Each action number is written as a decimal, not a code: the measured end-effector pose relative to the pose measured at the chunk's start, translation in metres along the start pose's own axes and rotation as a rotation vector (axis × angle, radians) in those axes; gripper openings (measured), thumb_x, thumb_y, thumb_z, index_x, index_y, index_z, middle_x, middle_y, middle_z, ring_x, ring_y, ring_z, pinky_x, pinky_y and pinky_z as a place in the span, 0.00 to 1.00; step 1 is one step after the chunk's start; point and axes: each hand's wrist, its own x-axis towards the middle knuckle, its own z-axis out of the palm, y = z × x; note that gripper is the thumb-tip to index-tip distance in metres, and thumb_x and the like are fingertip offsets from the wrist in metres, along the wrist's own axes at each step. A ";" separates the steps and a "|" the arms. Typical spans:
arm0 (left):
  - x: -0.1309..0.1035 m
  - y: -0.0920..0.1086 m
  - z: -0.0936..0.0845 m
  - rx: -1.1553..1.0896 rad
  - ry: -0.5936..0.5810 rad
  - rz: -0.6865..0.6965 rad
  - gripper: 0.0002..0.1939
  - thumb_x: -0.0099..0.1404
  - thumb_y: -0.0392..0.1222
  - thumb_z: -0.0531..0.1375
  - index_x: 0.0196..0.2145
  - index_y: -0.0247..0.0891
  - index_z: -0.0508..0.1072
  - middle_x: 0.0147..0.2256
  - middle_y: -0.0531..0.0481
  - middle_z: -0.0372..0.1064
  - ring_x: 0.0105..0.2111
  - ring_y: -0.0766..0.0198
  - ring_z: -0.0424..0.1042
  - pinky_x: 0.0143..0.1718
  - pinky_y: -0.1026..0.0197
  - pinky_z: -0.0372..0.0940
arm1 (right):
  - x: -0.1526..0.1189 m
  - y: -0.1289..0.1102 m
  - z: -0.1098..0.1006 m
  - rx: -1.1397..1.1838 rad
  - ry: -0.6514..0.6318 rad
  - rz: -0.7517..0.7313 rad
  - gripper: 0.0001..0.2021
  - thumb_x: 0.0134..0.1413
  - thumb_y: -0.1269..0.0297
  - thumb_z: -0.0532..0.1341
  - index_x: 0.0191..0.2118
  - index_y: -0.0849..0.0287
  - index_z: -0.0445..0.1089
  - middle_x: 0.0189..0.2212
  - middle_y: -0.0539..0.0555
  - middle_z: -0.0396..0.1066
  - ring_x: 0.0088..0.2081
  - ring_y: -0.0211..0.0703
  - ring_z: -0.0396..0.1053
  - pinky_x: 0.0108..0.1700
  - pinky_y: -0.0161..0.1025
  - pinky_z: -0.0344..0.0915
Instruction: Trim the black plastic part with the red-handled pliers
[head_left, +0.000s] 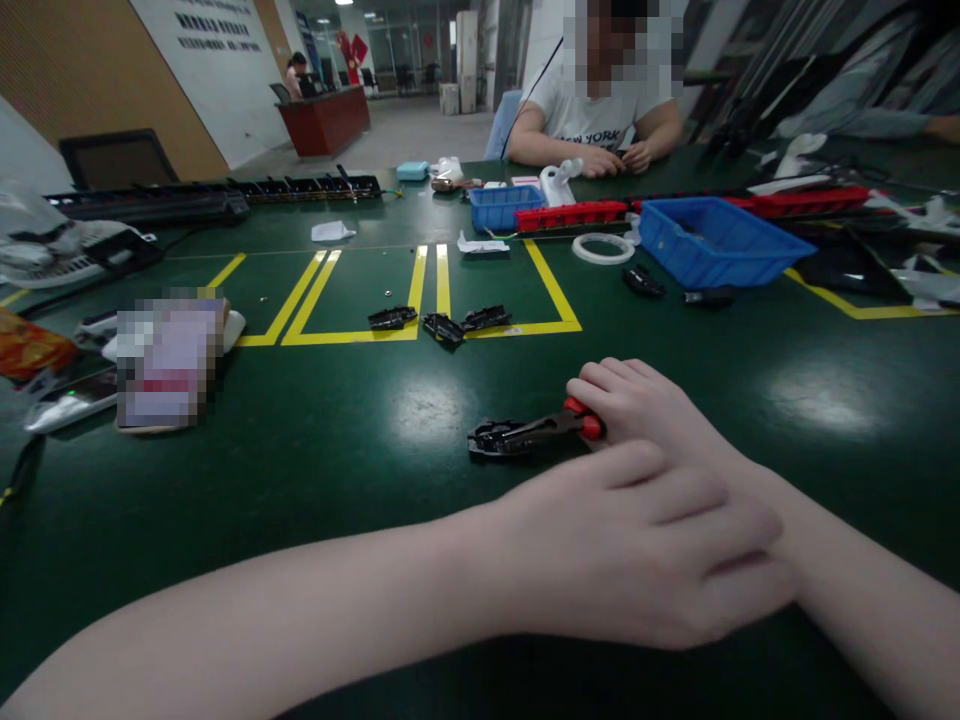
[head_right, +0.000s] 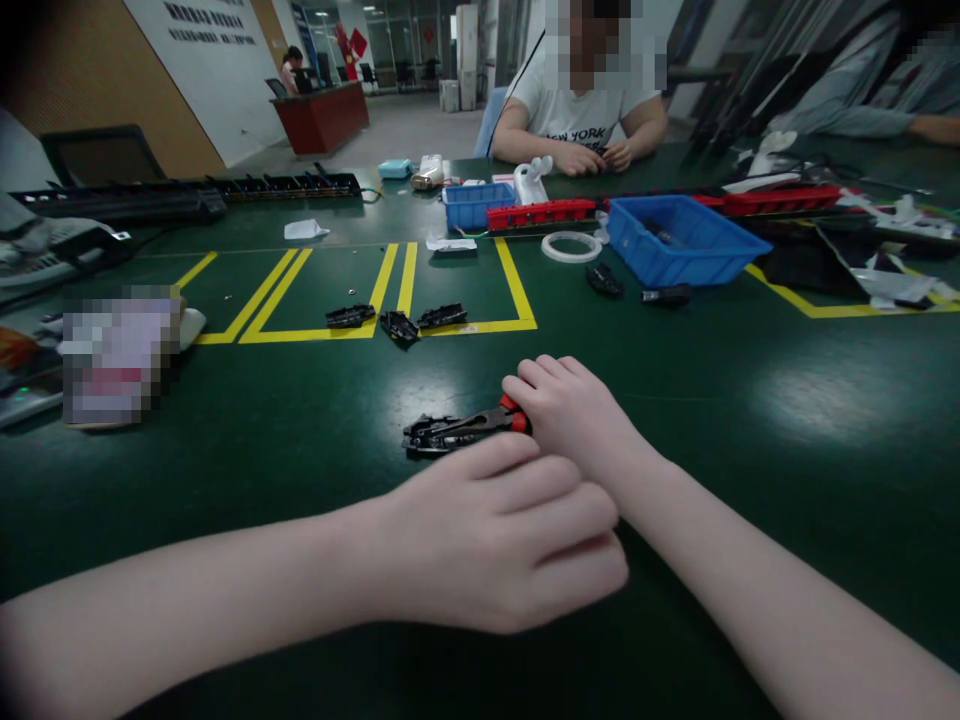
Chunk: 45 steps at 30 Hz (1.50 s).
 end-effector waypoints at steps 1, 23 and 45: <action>-0.010 -0.006 -0.007 -0.003 0.013 -0.056 0.19 0.77 0.36 0.45 0.46 0.43 0.76 0.44 0.48 0.73 0.46 0.59 0.70 0.47 0.56 0.63 | 0.000 0.000 0.000 0.010 -0.003 0.004 0.05 0.55 0.72 0.56 0.34 0.58 0.68 0.33 0.57 0.70 0.34 0.47 0.64 0.36 0.42 0.56; -0.089 -0.048 0.012 -0.291 -0.194 -0.634 0.15 0.71 0.47 0.62 0.51 0.39 0.67 0.52 0.46 0.68 0.50 0.54 0.67 0.49 0.51 0.66 | -0.008 0.005 0.006 0.239 0.111 0.154 0.09 0.57 0.56 0.61 0.37 0.57 0.67 0.34 0.57 0.73 0.34 0.49 0.69 0.35 0.43 0.62; -0.094 -0.047 0.013 -0.263 -0.179 -0.613 0.17 0.70 0.45 0.63 0.53 0.38 0.69 0.46 0.46 0.69 0.42 0.58 0.71 0.39 0.57 0.69 | -0.010 0.011 -0.004 0.258 0.235 0.103 0.16 0.70 0.60 0.51 0.32 0.58 0.68 0.28 0.55 0.72 0.30 0.44 0.68 0.32 0.41 0.61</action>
